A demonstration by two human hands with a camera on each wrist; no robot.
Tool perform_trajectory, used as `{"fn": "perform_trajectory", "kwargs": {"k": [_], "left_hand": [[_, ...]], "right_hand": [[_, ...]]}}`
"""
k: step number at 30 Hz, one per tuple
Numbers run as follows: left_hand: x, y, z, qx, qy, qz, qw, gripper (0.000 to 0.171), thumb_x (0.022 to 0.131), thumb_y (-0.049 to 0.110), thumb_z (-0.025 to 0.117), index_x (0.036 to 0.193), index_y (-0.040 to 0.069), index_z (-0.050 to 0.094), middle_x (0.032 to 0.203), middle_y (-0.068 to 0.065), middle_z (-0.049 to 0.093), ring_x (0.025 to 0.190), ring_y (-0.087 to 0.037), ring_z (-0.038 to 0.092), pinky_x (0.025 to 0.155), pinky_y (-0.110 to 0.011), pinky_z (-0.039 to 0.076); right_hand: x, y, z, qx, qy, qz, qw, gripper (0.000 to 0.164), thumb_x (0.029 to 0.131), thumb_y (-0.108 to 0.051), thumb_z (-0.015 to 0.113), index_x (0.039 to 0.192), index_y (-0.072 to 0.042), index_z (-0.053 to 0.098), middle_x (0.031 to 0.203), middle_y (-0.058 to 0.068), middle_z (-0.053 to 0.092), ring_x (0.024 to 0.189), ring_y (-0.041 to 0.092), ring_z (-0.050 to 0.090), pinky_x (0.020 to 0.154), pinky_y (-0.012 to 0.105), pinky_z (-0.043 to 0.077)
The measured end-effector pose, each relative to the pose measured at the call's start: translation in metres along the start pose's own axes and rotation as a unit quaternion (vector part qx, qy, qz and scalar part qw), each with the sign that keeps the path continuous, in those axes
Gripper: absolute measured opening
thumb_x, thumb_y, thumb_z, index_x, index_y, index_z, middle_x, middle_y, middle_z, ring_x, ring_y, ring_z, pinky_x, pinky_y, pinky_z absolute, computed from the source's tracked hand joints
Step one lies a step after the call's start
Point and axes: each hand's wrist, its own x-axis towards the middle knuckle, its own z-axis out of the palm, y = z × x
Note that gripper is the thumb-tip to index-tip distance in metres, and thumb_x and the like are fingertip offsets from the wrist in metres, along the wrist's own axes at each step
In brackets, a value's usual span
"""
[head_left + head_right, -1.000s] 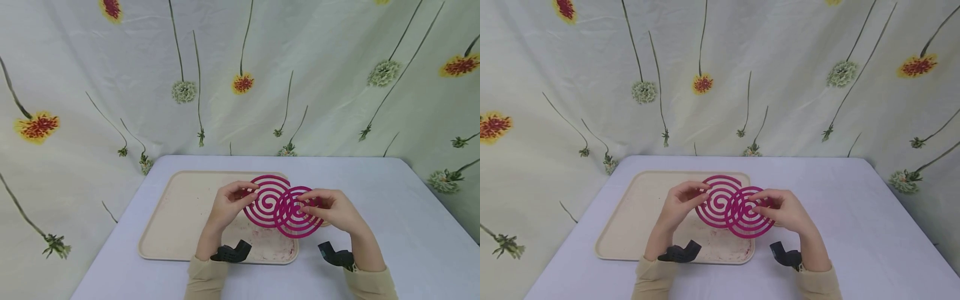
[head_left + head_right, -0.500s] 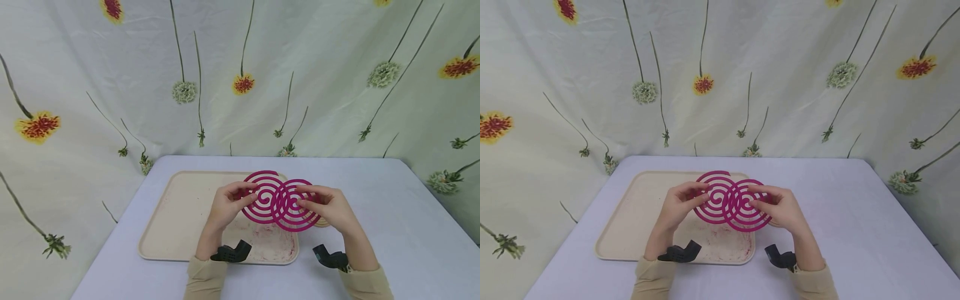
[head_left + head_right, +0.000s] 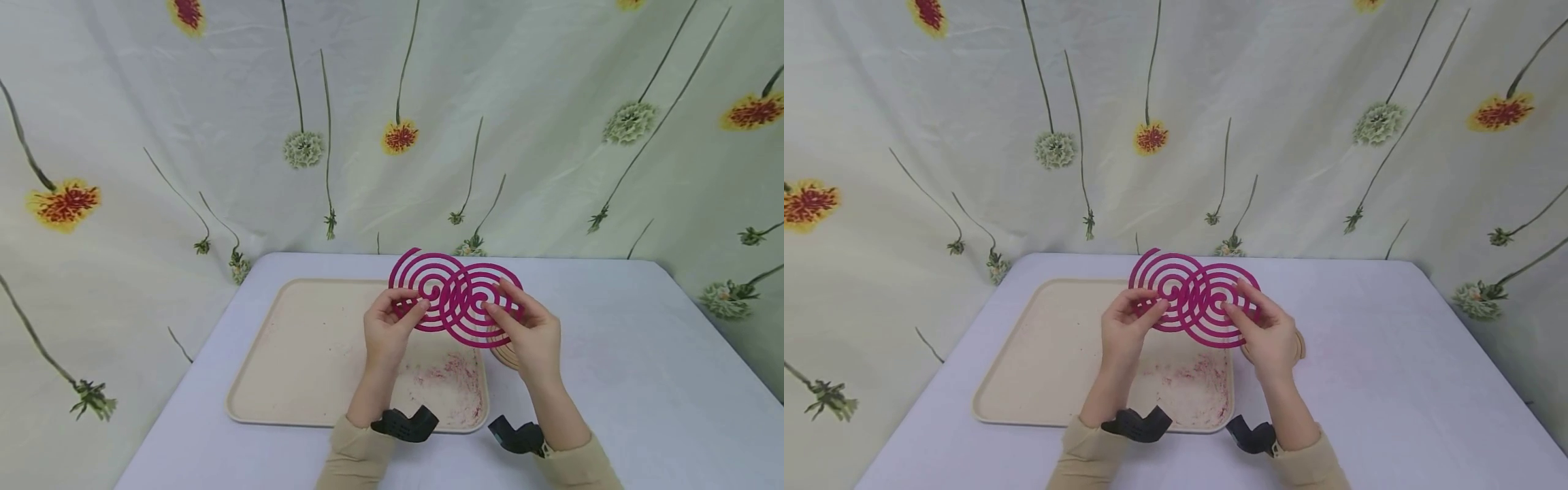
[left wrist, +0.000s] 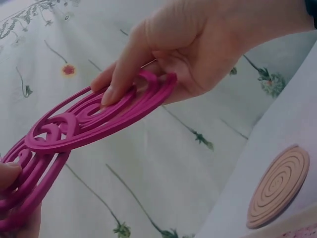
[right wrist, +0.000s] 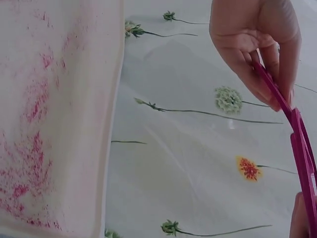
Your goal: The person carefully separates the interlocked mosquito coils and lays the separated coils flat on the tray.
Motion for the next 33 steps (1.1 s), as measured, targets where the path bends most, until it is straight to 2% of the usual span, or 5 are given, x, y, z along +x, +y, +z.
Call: {"fn": "perform_trajectory", "kwargs": {"k": [10, 15, 23, 29, 33], "left_hand": [[-0.017, -0.010, 0.029, -0.005, 0.003, 0.015, 0.9999, 0.016, 0.085, 0.004, 0.068, 0.097, -0.007, 0.066, 0.096, -0.020, 0.065, 0.079, -0.015, 0.059, 0.067, -0.021, 0.054], [-0.019, -0.011, 0.030, 0.008, -0.009, 0.020, 0.9997, 0.016, 0.085, 0.004, 0.067, 0.098, -0.005, 0.067, 0.095, -0.020, 0.065, 0.082, -0.016, 0.060, 0.069, -0.023, 0.054], [-0.005, -0.002, 0.007, 0.027, -0.082, 0.054, 0.9948, 0.019, 0.084, 0.001, 0.068, 0.101, -0.006, 0.066, 0.095, -0.022, 0.065, 0.079, -0.016, 0.058, 0.065, -0.020, 0.053], [0.001, 0.004, -0.009, 0.084, -0.168, 0.035, 0.9816, 0.038, 0.082, -0.007, 0.066, 0.119, -0.003, 0.058, 0.101, -0.021, 0.063, 0.083, -0.017, 0.061, 0.067, -0.022, 0.054], [-0.001, 0.018, -0.011, 0.127, -0.210, 0.035, 0.9687, 0.050, 0.081, -0.009, 0.066, 0.128, -0.003, 0.052, 0.109, -0.021, 0.059, 0.089, -0.027, 0.060, 0.071, -0.025, 0.054]], "right_hand": [[-0.008, 0.010, 0.013, 0.106, 0.096, -0.085, 0.986, 0.043, 0.086, -0.001, 0.066, 0.127, -0.006, 0.058, 0.117, 0.005, 0.063, 0.102, 0.017, 0.063, 0.076, 0.028, 0.052], [-0.009, 0.010, 0.014, 0.113, 0.097, -0.093, 0.984, 0.039, 0.086, 0.000, 0.065, 0.124, -0.003, 0.060, 0.115, 0.006, 0.064, 0.102, 0.017, 0.063, 0.076, 0.028, 0.052], [0.001, -0.006, -0.008, -0.040, -0.057, -0.032, 0.997, 0.028, 0.083, -0.003, 0.070, 0.110, 0.004, 0.064, 0.099, 0.000, 0.063, 0.083, 0.013, 0.059, 0.069, 0.020, 0.054], [0.010, -0.015, -0.034, -0.122, -0.242, -0.020, 0.962, 0.032, 0.082, -0.006, 0.071, 0.112, -0.001, 0.064, 0.108, 0.014, 0.061, 0.088, 0.014, 0.063, 0.069, 0.029, 0.056], [0.013, -0.015, -0.043, -0.150, -0.318, -0.027, 0.936, 0.031, 0.081, -0.005, 0.072, 0.112, -0.002, 0.066, 0.105, 0.016, 0.062, 0.086, 0.020, 0.062, 0.065, 0.032, 0.057]]}}
